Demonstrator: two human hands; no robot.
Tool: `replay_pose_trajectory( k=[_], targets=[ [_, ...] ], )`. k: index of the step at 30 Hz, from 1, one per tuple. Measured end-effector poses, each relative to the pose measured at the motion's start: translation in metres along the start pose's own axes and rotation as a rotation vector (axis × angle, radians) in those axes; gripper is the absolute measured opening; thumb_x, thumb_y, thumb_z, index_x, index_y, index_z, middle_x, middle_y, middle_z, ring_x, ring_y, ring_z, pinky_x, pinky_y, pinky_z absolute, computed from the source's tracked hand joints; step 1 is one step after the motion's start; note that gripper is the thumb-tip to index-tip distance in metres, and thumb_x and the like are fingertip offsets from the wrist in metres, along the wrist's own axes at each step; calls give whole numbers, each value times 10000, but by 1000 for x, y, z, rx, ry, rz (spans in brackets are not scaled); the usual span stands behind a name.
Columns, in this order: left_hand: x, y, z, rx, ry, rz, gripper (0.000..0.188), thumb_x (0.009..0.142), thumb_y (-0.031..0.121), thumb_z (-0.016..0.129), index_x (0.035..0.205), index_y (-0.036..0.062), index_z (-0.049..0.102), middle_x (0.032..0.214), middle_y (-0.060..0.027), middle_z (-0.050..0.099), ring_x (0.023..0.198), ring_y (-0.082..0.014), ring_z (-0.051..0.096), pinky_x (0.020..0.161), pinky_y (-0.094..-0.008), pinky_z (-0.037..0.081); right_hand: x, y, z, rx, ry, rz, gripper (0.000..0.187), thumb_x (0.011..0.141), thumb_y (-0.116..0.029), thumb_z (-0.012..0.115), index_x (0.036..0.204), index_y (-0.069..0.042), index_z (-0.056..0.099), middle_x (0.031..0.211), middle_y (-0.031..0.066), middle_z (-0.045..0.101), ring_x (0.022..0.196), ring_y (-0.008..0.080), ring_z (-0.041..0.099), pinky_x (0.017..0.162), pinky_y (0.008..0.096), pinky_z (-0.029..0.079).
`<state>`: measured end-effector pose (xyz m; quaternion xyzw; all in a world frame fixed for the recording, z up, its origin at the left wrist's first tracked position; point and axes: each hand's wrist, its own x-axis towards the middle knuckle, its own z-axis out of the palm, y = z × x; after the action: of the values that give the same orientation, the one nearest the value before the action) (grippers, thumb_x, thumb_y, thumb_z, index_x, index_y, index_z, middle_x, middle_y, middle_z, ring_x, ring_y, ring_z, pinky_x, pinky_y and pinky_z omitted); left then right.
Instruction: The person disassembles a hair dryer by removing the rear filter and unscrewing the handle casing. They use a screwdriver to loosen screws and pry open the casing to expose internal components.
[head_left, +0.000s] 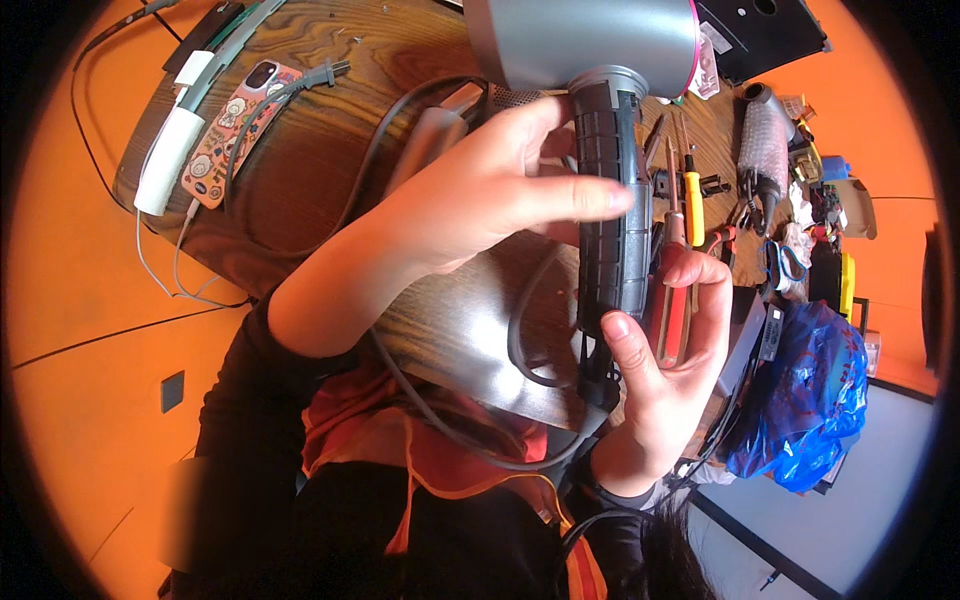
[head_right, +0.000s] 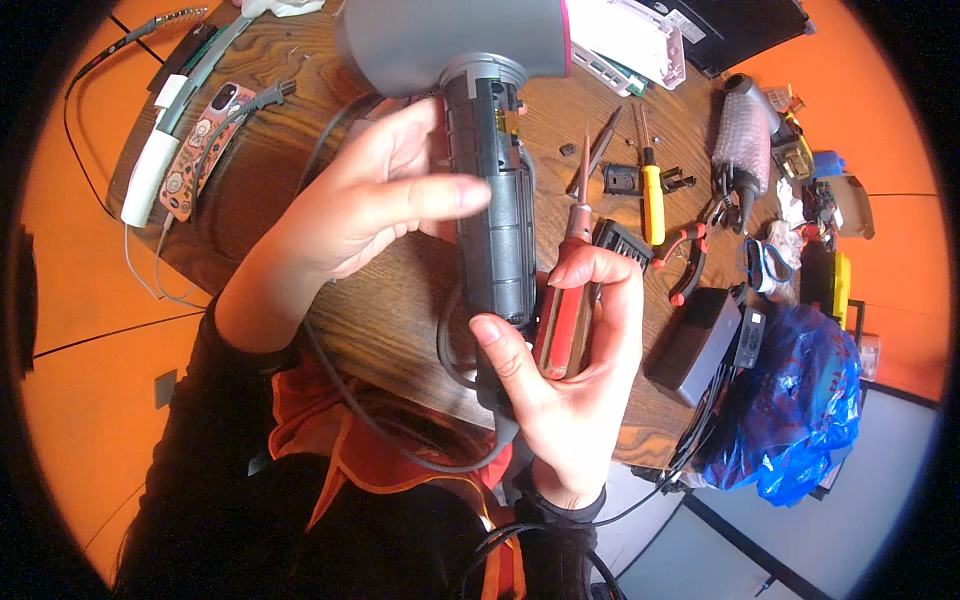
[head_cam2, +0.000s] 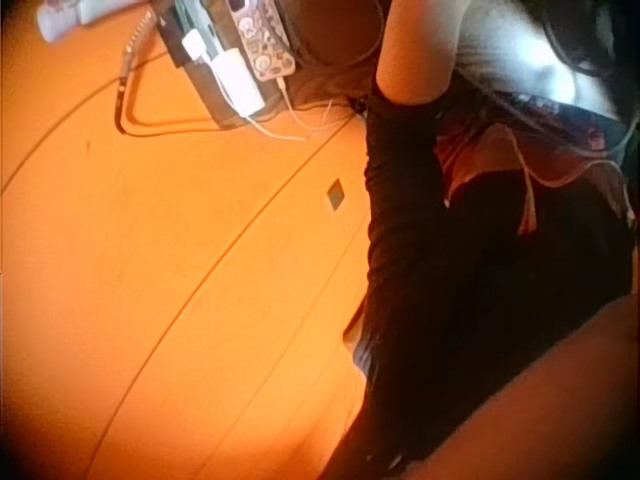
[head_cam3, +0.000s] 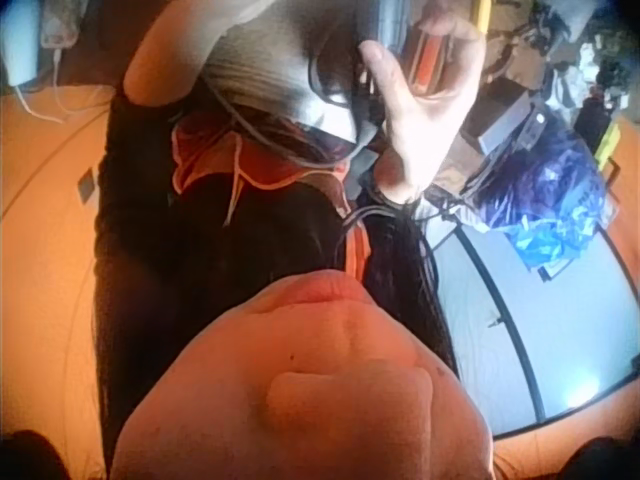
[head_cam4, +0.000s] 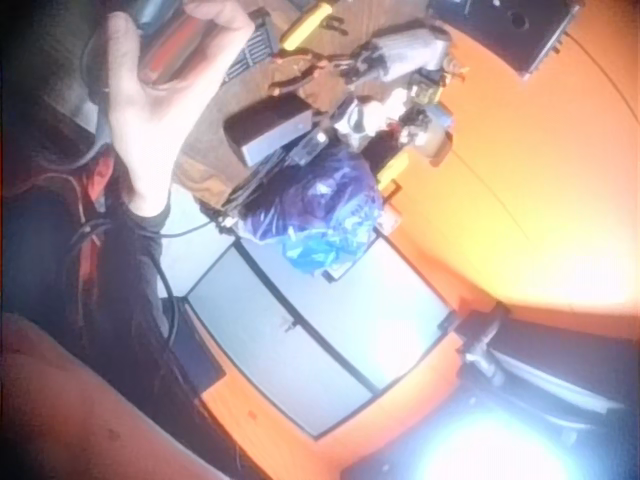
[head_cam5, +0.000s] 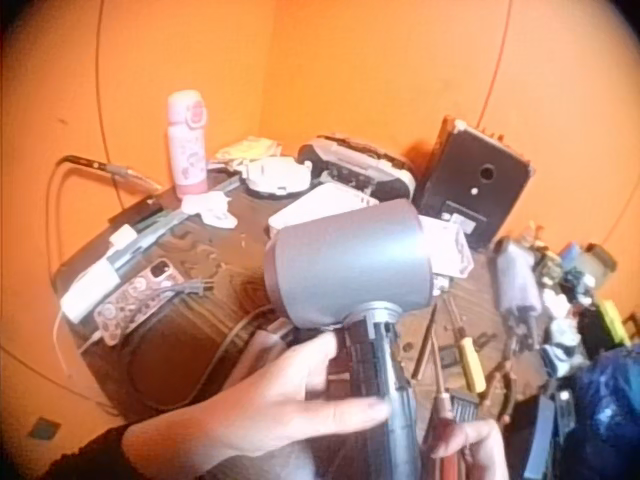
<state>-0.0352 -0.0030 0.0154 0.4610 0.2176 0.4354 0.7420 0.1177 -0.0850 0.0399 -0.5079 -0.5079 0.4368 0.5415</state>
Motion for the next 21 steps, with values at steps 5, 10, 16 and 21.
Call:
replay_pose_trajectory(
  k=[5, 10, 16, 21],
  targets=[
    [2, -6, -1, -19, 0, 94, 616, 674, -37, 592, 1231, -24, 328, 1079, -97, 498, 1051, -168, 468, 914, -300, 358, -1, 6, 2, -114, 36, -54, 503, 595, -35, 755, 944, -59, 393, 935, 35, 411, 844, 114, 421, 785, 240, 353],
    [2, -7, -2, -14, 4, 88, 623, 674, -14, 602, 1235, -23, 331, 1057, -87, 505, 1007, -164, 491, 889, -294, 378, -2, 8, 2, -87, 39, -24, 511, 584, -24, 756, 944, -55, 395, 937, 41, 410, 860, 123, 418, 805, 248, 344],
    [3, -6, -3, -15, -18, 118, 598, 682, -1, 597, 1223, -29, 343, 1019, -76, 520, 974, -153, 502, 879, -292, 383, -2, 6, 3, -98, 42, -18, 513, 570, -15, 758, 932, -58, 397, 928, 40, 413, 851, 120, 419, 797, 244, 348],
    [3, -7, -3, -23, -20, 138, 567, 695, 9, 589, 1211, -31, 356, 1007, -77, 525, 957, -146, 508, 856, -288, 398, -2, 6, 2, -62, 30, 2, 508, 568, -13, 757, 924, -60, 398, 927, 41, 418, 844, 118, 416, 797, 244, 344]
  ],
)
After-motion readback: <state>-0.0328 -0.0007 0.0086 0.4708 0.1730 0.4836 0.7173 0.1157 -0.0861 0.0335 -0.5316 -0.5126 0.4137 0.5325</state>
